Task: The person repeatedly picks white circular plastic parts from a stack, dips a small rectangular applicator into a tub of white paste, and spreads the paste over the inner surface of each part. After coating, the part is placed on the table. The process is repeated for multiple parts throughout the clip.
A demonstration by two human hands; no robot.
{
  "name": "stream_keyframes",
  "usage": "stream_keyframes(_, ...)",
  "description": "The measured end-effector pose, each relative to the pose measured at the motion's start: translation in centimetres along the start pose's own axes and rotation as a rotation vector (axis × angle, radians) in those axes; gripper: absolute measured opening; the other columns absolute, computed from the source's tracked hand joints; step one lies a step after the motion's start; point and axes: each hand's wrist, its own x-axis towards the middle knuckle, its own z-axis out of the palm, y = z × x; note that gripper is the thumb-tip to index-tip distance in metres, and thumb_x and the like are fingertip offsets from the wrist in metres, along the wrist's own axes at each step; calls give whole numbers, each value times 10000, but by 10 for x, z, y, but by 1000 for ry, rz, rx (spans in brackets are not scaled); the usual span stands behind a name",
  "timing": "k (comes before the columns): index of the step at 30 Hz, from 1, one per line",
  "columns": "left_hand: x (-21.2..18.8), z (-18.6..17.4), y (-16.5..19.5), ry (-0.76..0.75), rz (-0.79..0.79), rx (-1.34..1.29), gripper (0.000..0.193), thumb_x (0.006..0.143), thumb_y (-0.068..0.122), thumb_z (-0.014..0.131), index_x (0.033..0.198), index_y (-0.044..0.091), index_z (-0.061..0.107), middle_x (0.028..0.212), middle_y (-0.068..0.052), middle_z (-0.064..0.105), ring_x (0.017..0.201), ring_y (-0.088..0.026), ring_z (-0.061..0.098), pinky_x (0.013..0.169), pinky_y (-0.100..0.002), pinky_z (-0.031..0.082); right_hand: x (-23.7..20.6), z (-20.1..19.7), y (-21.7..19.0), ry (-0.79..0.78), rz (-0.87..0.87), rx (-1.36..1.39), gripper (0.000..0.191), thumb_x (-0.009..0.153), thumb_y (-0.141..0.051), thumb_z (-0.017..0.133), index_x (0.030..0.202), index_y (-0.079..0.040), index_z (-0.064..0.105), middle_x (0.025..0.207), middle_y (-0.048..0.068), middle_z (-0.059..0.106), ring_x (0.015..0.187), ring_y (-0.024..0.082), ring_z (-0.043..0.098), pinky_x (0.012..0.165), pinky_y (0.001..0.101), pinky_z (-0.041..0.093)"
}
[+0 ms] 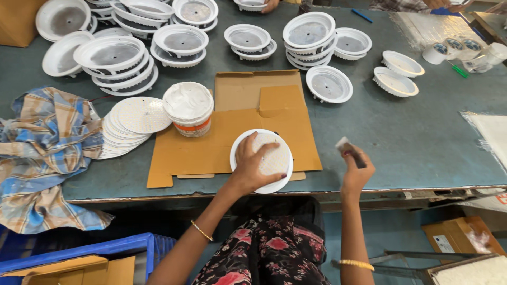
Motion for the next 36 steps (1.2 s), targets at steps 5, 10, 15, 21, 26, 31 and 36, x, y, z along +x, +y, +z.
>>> stream_keyframes(5, 8, 15, 8, -167, 10, 386, 796, 641, 509, 873, 1325, 199, 607, 1562, -333, 183, 1476, -537, 109, 1202, -669, 36, 29, -27, 48, 148, 16, 156, 206, 911, 51, 625, 1096, 59, 714, 1033, 80, 705, 969, 175, 680, 852, 312, 567)
stream_keyframes(10, 7, 10, 8, -268, -30, 555, 665, 722, 509, 812, 1295, 222, 636, 1649, -216, 119, 1522, -480, 27, 1155, -710, -28, 33, -35, 61, 140, 60, 141, 190, 910, 46, 635, 1082, 80, 708, 1001, 88, 696, 944, 178, 659, 838, 312, 560)
stream_keyframes(15, -5, -5, 9, 6, -133, 528, 658, 783, 426, 778, 1380, 195, 628, 1624, -186, 260, 1498, -444, 211, 1163, -635, 182, 32, -42, 69, 146, 60, 246, 201, 888, 60, 630, 1075, 79, 700, 1014, 95, 697, 934, 181, 666, 813, 303, 544)
stream_keyframes(21, -24, -28, -8, 71, -655, 115, 379, 975, 322, 635, 1188, 8, 637, 758, -203, 697, 658, -339, 670, 633, -449, 530, 36, -46, 84, 169, 103, 310, 210, 877, 74, 642, 1079, 84, 699, 996, 89, 699, 910, 169, 666, 810, 291, 542)
stream_keyframes(26, -23, -18, -13, 35, -701, -162, 326, 1007, 266, 531, 1023, -28, 669, 580, -125, 651, 430, -176, 590, 441, -334, 478, 36, -57, 94, 200, 126, 392, 205, 885, 68, 653, 1085, 84, 693, 988, 86, 697, 903, 161, 665, 794, 285, 548)
stream_keyframes(31, 16, 15, -16, -107, -653, -446, 364, 1020, 296, 517, 919, -20, 668, 559, -55, 584, 429, -119, 502, 405, -299, 422, 75, -102, 101, 361, 98, 163, 213, 881, 44, 649, 1082, 72, 713, 973, 88, 708, 816, 171, 654, 716, 283, 528)
stream_keyframes(36, 111, 116, -14, -394, -526, -445, 475, 1030, 332, 463, 719, 15, 633, 493, -35, 569, 399, -131, 504, 399, -307, 404, 107, -144, 107, 467, 43, 165, 198, 901, 19, 625, 1082, 61, 695, 984, 91, 695, 859, 166, 656, 736, 285, 536)
